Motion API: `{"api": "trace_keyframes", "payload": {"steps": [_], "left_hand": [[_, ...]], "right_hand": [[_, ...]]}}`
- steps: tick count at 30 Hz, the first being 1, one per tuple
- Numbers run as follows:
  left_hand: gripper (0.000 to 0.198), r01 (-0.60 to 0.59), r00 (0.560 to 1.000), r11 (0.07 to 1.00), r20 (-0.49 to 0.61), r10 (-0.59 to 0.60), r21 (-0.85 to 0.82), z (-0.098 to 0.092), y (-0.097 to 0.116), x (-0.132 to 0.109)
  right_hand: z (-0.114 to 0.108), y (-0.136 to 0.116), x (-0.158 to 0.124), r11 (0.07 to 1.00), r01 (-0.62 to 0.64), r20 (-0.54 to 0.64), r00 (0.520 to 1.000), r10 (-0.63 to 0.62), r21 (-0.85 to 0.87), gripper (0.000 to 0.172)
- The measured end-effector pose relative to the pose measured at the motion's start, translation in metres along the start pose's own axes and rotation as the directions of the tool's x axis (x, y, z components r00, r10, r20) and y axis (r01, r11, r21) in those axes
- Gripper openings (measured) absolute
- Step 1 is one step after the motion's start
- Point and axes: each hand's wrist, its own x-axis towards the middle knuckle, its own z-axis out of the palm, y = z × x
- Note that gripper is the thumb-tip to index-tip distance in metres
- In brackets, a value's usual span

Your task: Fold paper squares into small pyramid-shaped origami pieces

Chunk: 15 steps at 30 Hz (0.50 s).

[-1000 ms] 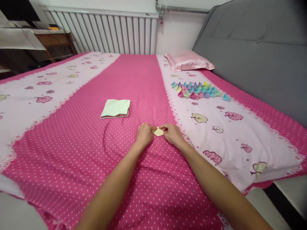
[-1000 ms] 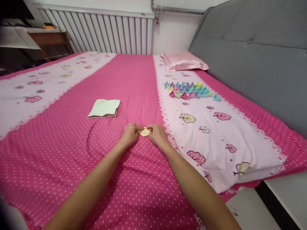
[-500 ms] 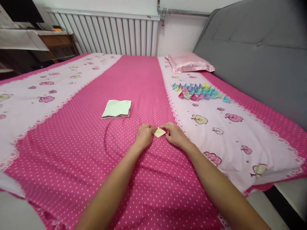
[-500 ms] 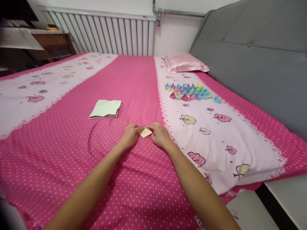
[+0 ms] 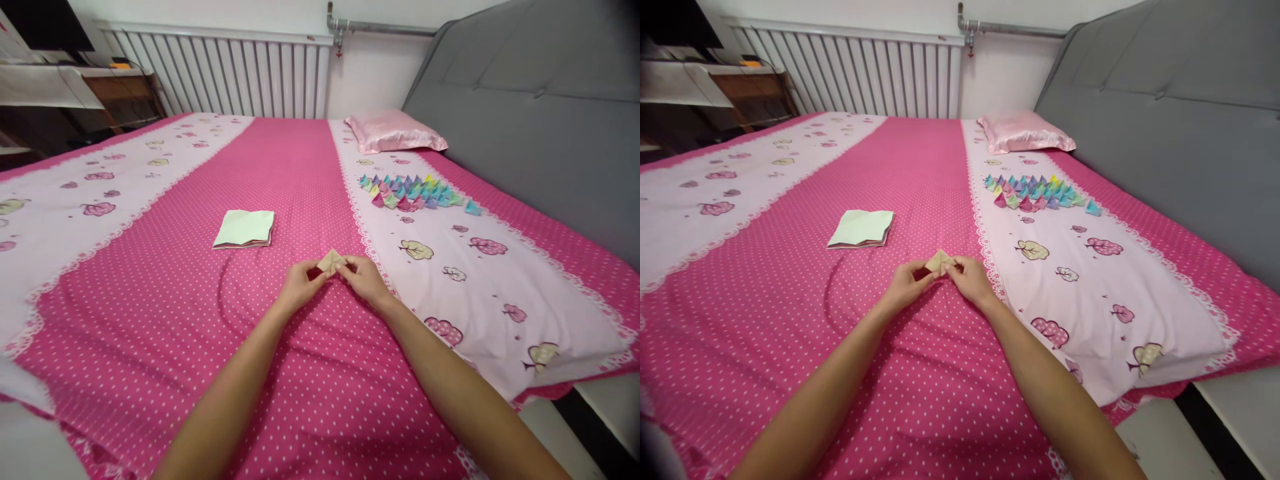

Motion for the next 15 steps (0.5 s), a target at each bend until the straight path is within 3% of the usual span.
{"api": "trace_keyframes", "payload": {"steps": [4, 8, 12, 15], "left_hand": [[0.020, 0.108, 0.993, 0.959, -0.010, -0.115, -0.264, 0.002, 0.004, -0.001], [0.019, 0.182, 0.981, 0.919, -0.004, -0.196, -0.351, 0.003, 0.003, -0.001], [0.011, 0.136, 0.989, 0.982, -0.038, -0.142, -0.131, 0.003, -0.005, 0.000], [0.012, 0.082, 0.995, 0.974, -0.075, -0.067, 0.209, 0.003, -0.010, 0.001]], "right_hand": [[0.001, -0.005, -0.002, 0.912, -0.192, 0.116, 0.980, 0.161, 0.363, 0.020], [0.001, -0.011, -0.004, 0.838, -0.283, 0.178, 0.958, 0.224, 0.468, 0.026], [0.001, -0.007, -0.003, 0.890, -0.308, 0.223, 0.944, 0.243, 0.337, 0.021], [0.000, -0.002, -0.003, 0.983, -0.182, 0.200, 0.965, 0.171, 0.035, 0.016]]}}
